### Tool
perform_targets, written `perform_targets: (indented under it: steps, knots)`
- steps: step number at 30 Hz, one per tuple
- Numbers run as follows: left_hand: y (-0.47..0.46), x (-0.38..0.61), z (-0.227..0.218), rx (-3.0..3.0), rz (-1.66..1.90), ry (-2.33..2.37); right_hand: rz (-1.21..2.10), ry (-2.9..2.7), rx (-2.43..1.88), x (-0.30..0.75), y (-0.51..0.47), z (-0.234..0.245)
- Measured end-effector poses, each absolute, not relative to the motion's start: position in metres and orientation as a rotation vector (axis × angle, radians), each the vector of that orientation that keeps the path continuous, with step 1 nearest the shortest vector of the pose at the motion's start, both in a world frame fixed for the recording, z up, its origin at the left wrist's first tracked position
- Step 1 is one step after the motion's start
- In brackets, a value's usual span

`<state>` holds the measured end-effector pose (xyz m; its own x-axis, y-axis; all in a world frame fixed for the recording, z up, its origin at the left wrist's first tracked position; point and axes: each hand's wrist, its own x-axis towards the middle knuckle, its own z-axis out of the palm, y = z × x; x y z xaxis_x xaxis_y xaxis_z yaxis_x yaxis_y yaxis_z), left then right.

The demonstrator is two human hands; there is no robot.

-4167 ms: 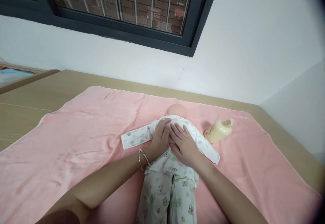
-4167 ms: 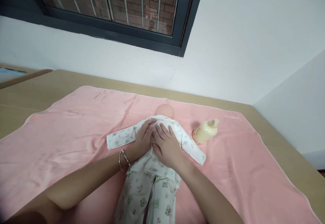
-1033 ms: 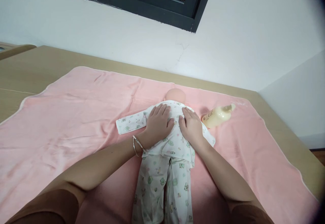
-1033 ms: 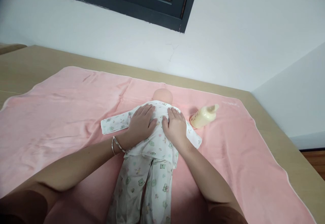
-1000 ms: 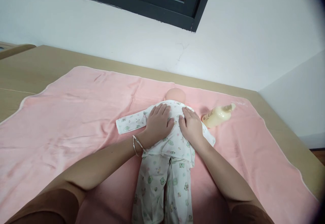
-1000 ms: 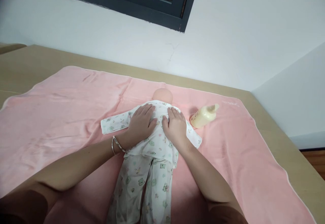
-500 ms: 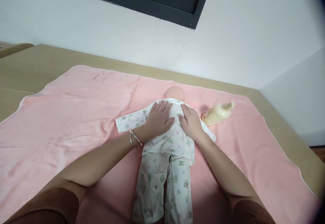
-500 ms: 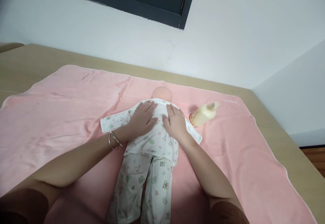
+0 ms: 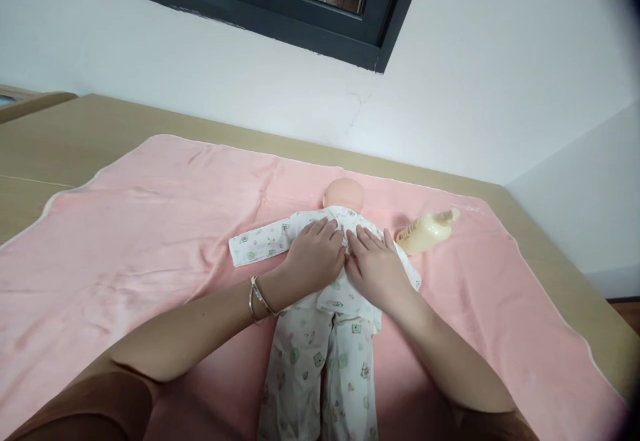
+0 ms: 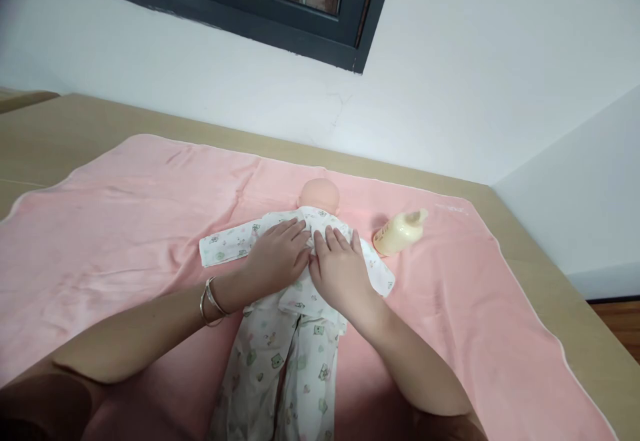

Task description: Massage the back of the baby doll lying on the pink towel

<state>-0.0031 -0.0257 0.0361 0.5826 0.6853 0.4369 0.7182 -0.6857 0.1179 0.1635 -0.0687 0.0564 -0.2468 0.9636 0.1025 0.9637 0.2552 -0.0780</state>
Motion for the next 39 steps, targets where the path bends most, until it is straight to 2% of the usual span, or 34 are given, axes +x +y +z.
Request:
perform_targets:
  steps: [5,9,15,24,28,35,39]
  knots:
    - [-0.004,-0.006,0.027,-2.706,-0.778,-1.45,0.161,-2.254,-1.966,0.18,-0.042,0.051]
    - [-0.002,-0.003,0.021,-2.682,-0.779,-1.445,0.264,-2.207,-1.936,0.183,-0.029,0.044]
    - [-0.031,0.002,0.028,-2.719,-0.729,-1.153,0.08,-2.362,-1.852,0.165,-0.059,0.055]
    - [0.0,-0.007,0.029,-2.721,-0.712,-1.542,0.222,-2.157,-2.031,0.181,-0.036,0.043]
    - [-0.009,-0.003,0.027,-2.732,-0.61,-1.517,0.197,-2.236,-1.994,0.178,-0.035,0.042]
    - [-0.042,-0.014,0.044,-2.888,-0.348,-1.226,-0.088,-2.454,-1.908,0.158,-0.074,0.055]
    - [-0.038,-0.017,0.052,-2.906,-0.348,-1.259,-0.057,-2.417,-1.94,0.162,-0.075,0.059]
